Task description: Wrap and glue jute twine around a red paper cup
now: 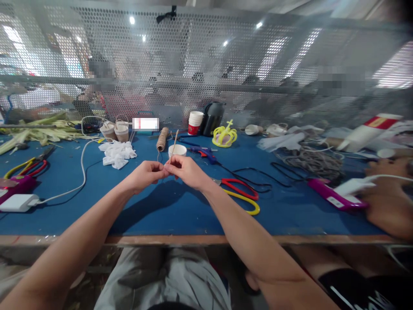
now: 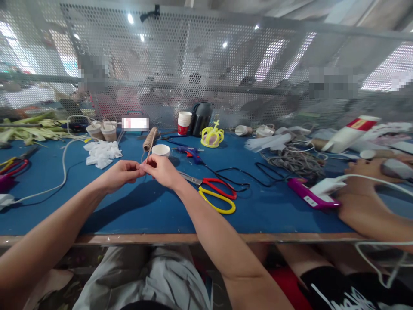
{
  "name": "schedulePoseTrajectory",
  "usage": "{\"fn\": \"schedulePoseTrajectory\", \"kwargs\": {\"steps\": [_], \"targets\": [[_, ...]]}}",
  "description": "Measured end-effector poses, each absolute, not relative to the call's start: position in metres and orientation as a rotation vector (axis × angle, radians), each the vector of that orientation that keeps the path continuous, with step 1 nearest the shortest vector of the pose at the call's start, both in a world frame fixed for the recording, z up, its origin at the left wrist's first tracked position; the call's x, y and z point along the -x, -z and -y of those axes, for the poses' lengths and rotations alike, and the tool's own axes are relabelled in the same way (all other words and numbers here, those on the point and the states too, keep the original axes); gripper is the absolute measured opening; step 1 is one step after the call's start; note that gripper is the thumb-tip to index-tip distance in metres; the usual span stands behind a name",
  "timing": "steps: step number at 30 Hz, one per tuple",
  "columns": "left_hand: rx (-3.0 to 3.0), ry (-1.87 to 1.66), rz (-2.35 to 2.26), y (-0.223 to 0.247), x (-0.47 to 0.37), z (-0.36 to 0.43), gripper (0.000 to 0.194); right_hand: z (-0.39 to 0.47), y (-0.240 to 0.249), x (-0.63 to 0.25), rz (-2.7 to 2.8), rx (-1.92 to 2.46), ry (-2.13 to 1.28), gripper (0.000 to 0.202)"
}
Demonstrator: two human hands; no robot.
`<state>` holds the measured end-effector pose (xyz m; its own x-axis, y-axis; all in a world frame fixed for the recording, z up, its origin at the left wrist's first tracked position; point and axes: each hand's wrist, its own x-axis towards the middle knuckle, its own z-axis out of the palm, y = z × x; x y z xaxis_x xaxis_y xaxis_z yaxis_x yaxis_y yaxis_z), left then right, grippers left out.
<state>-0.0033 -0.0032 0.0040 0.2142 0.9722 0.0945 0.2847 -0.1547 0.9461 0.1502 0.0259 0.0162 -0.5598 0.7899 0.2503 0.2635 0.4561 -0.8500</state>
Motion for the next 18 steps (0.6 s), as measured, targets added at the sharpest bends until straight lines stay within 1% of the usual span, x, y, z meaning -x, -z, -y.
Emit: {"fn": "schedulePoseTrajectory", "kwargs": {"steps": [5,11,18], "targets": [[-1.653,-0.997,-1.218,-0.0082,0.0057,0.0034,0.025,-0.0266,-0.016,-0.1509,2.076,1.011,-0.817,0.02],[-1.752,-0.992,-1.265,-0.0082,0.0065,0.0029,0.019,-0.0276,-0.0156,-0.15,2.103,1.061,-0.751,0.02],[-1.828,-1.004,-1.325,-0.0036,0.0078,0.0001,0.021,-0.0286,-0.0147,-0.1495,2.12,1.085,-0.71,0.019]]}}
